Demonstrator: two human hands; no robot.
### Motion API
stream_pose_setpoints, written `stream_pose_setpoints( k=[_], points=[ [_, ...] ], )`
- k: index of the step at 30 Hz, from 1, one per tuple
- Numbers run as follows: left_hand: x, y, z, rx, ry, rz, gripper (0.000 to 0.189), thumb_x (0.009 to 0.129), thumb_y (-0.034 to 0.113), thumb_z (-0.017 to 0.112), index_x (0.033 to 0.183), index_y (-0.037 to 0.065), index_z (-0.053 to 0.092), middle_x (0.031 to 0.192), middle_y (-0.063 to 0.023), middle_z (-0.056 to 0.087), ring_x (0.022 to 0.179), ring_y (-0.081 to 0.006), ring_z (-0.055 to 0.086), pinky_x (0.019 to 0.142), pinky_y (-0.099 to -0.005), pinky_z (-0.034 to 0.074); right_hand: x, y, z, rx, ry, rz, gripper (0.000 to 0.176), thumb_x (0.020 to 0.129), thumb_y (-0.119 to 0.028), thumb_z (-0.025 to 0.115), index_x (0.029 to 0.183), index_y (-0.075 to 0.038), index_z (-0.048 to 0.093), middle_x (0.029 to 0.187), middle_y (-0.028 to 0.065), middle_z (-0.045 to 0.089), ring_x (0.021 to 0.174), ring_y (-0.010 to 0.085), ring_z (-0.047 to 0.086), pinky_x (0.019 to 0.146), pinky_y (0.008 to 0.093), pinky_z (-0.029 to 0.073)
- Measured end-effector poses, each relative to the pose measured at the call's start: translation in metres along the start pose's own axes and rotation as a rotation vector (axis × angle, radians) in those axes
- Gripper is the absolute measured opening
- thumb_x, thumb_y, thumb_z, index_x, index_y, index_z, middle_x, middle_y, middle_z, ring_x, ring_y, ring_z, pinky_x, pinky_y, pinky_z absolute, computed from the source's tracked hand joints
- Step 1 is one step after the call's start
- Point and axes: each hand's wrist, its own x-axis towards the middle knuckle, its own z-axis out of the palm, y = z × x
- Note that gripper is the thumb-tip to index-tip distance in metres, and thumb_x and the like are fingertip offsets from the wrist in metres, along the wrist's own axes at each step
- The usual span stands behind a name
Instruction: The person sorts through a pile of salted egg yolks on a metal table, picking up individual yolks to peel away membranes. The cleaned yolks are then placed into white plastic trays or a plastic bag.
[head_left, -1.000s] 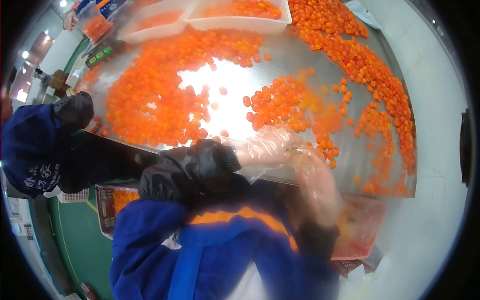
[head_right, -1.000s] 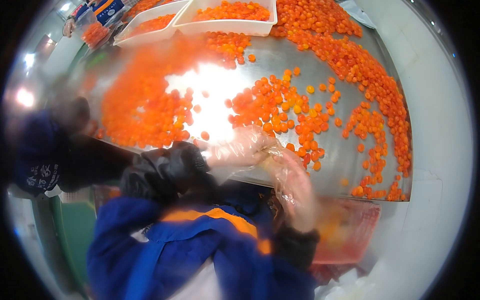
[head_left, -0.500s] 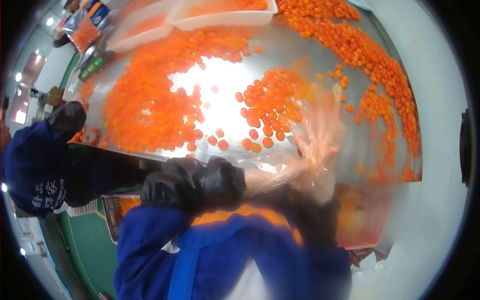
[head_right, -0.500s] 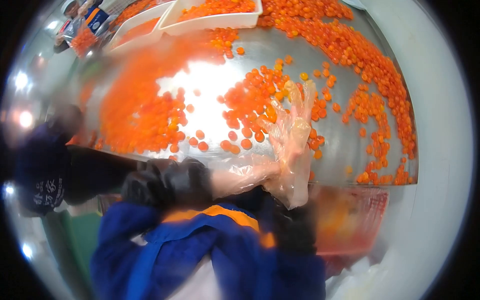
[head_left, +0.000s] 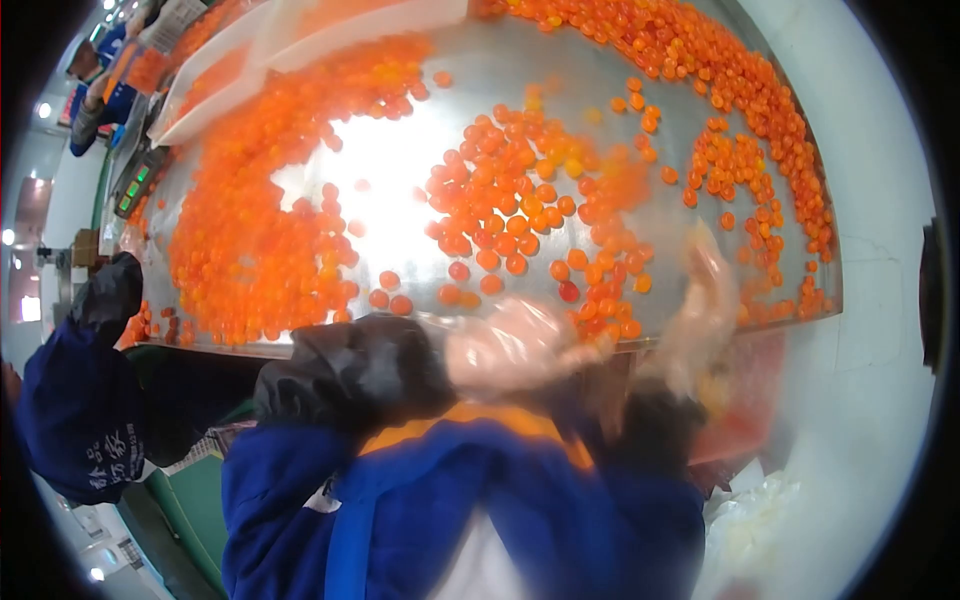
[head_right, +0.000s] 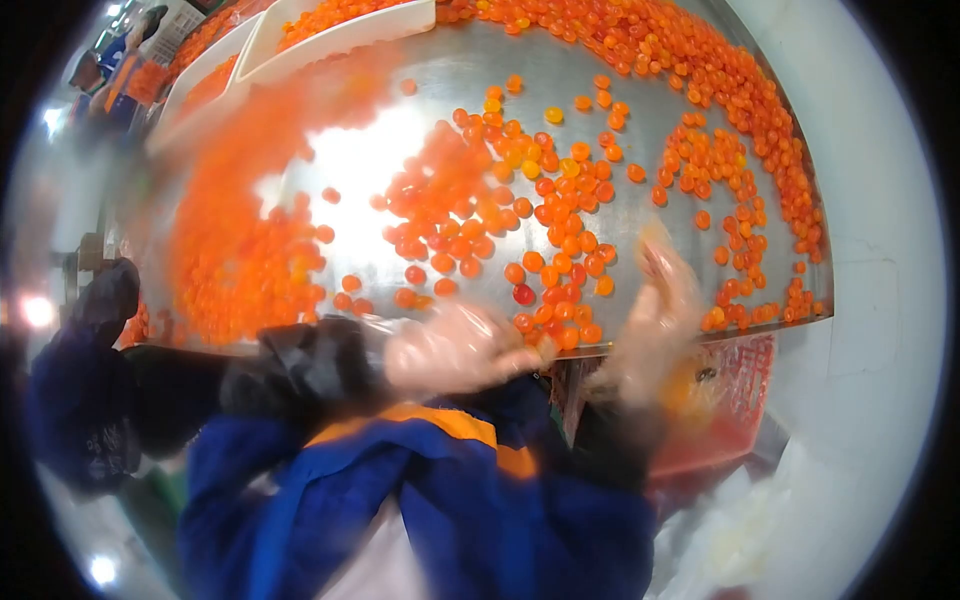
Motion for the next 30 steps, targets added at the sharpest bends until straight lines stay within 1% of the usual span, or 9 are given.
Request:
stream_pose_setpoints(
  k=[3, 7, 9, 11, 13, 18, 21, 23, 30],
  points=[
    [0.013, -0.032, -0.04, -0.045, 0.085, -0.347, 0.033, 0.101, 0.034, 0.057, 0.091, 0.007, 0.072, 0.066, -0.0164, 0.063, 0.069, -0.0376, 0.066, 0.065, -0.0477, 0.053, -0.004, 0.023, -0.024, -0.232, 0.119, 0.011, 0.031, 0.082, 0.012, 0.053, 0.102, -0.001, 0.074, 0.104, 0.0163, 0.071, 0.101, 0.0292, 0.068, 0.09, 0.0387, 0.053],
    [0.055, -0.054, -0.059, -0.043, 0.264, -0.411, 0.021, 0.099, 0.024, 0.061, 0.095, 0.005, 0.071, 0.07, -0.0163, 0.063, 0.071, -0.0362, 0.065, 0.067, -0.046, 0.053, -0.015, 0.066, -0.029, -0.369, -0.029, -0.091, 0.041, 0.081, 0.017, 0.045, 0.111, 0.003, 0.071, 0.109, 0.0145, 0.071, 0.107, 0.0244, 0.066, 0.096, 0.035, 0.05],
    [0.088, -0.076, -0.052, 0.168, 0.446, 0.036, 0.018, 0.097, 0.021, 0.062, 0.098, 0.003, 0.069, 0.077, -0.0155, 0.064, 0.073, -0.0309, 0.066, 0.069, -0.0429, 0.053, -0.011, 0.064, -0.024, -0.468, -0.174, -0.078, 0.043, 0.079, 0.014, 0.048, 0.113, 0.001, 0.072, 0.107, 0.0164, 0.071, 0.102, 0.0298, 0.066, 0.093, 0.037, 0.051],
    [0.123, -0.084, -0.054, 0.153, 0.379, 0.037, 0.015, 0.092, 0.014, 0.058, 0.097, 0.003, 0.068, 0.092, -0.0191, 0.066, 0.087, -0.0367, 0.065, 0.074, -0.0459, 0.052, -0.006, 0.048, -0.019, -0.495, -0.104, -0.047, 0.037, 0.077, 0.014, 0.054, 0.105, -0.002, 0.073, 0.101, 0.0163, 0.07, 0.095, 0.0348, 0.067, 0.084, 0.0427, 0.054],
    [0.16, -0.092, -0.056, -0.143, 0.013, -0.33, 0.017, 0.087, 0.008, 0.06, 0.102, 0.003, 0.068, 0.095, -0.0181, 0.066, 0.091, -0.0353, 0.066, 0.076, -0.045, 0.053, -0.005, 0.042, -0.02, -0.558, -0.147, 0.002, 0.037, 0.078, 0.013, 0.056, 0.108, -0.002, 0.072, 0.1, 0.0164, 0.07, 0.095, 0.0343, 0.067, 0.085, 0.0415, 0.054],
    [0.178, -0.105, -0.045, -0.048, -0.025, -0.229, 0.013, 0.093, 0.015, 0.061, 0.096, 0.006, 0.069, 0.081, -0.0126, 0.066, 0.076, -0.0241, 0.067, 0.07, -0.0374, 0.054, -0.003, 0.043, -0.017, -0.608, -0.153, 0.065, 0.032, 0.082, 0.011, 0.058, 0.109, -0.001, 0.071, 0.103, 0.0159, 0.07, 0.098, 0.0323, 0.067, 0.089, 0.039, 0.053],
    [0.182, -0.135, -0.021, 0.45, -0.016, 0.042, 0.011, 0.092, 0.013, 0.063, 0.097, 0.006, 0.07, 0.084, -0.0135, 0.067, 0.082, -0.0242, 0.068, 0.072, -0.0369, 0.054, -0.003, 0.039, -0.016, -0.566, -0.144, 0.095, 0.03, 0.083, 0.01, 0.059, 0.109, 0.0, 0.071, 0.105, 0.0151, 0.071, 0.1, 0.0303, 0.067, 0.091, 0.0381, 0.053],
    [0.17, -0.145, -0.032, -0.021, 0.001, -0.01, 0.011, 0.09, 0.01, 0.065, 0.098, 0.005, 0.071, 0.087, -0.0141, 0.068, 0.088, -0.0249, 0.068, 0.074, -0.0382, 0.054, -0.003, 0.037, -0.017, -0.551, -0.126, 0.113, 0.029, 0.084, 0.01, 0.059, 0.109, 0.0, 0.07, 0.106, 0.0146, 0.071, 0.101, 0.0292, 0.068, 0.091, 0.0376, 0.053],
    [0.127, -0.089, -0.08, -0.339, -0.047, -0.153, 0.021, 0.09, 0.016, 0.072, 0.107, 0.004, 0.071, 0.091, -0.0134, 0.07, 0.083, -0.0256, 0.068, 0.074, -0.0381, 0.053, 0.023, 0.007, -0.005, -0.47, -0.139, 0.02, 0.026, 0.084, 0.007, 0.063, 0.107, -0.004, 0.069, 0.104, 0.0128, 0.071, 0.1, 0.0305, 0.068, 0.09, 0.0394, 0.052]
  ],
)
